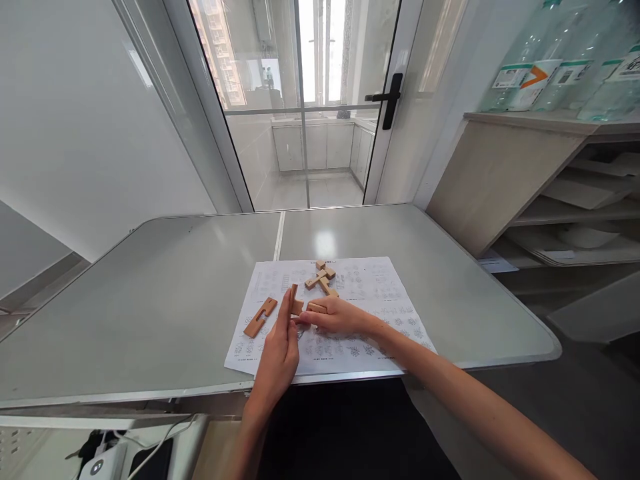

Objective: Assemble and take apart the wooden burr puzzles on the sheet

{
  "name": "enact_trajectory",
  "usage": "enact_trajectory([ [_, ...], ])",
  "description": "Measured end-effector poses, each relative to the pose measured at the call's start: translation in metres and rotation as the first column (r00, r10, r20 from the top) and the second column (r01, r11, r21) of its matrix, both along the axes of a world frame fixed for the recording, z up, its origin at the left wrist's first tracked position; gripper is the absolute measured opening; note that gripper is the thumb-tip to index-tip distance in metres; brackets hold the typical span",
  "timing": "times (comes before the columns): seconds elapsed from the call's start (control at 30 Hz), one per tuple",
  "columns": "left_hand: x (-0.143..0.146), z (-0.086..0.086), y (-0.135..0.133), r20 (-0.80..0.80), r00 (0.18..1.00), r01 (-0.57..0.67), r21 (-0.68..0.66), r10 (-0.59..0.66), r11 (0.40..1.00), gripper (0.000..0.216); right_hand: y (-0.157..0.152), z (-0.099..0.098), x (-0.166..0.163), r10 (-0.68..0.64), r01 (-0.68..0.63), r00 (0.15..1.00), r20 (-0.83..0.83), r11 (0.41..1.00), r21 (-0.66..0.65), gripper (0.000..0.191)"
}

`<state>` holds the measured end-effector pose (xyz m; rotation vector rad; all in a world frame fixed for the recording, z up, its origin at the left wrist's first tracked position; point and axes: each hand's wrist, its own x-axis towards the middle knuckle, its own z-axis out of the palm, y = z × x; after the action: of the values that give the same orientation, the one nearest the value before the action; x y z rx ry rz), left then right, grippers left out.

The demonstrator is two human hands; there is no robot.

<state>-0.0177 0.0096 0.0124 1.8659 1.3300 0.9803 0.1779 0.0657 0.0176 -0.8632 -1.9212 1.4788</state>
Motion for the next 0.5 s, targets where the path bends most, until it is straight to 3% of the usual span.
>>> enact_trajectory([
  [0.5,0.0008,0.0003,-0.0012,0.031,0.999,0.045,-0.028,-0.044,0.999,0.058,-0.0022,0.0028,-0.0005,0.017,-0.016,1.000,0.022,0.999,-0.042,0.053],
])
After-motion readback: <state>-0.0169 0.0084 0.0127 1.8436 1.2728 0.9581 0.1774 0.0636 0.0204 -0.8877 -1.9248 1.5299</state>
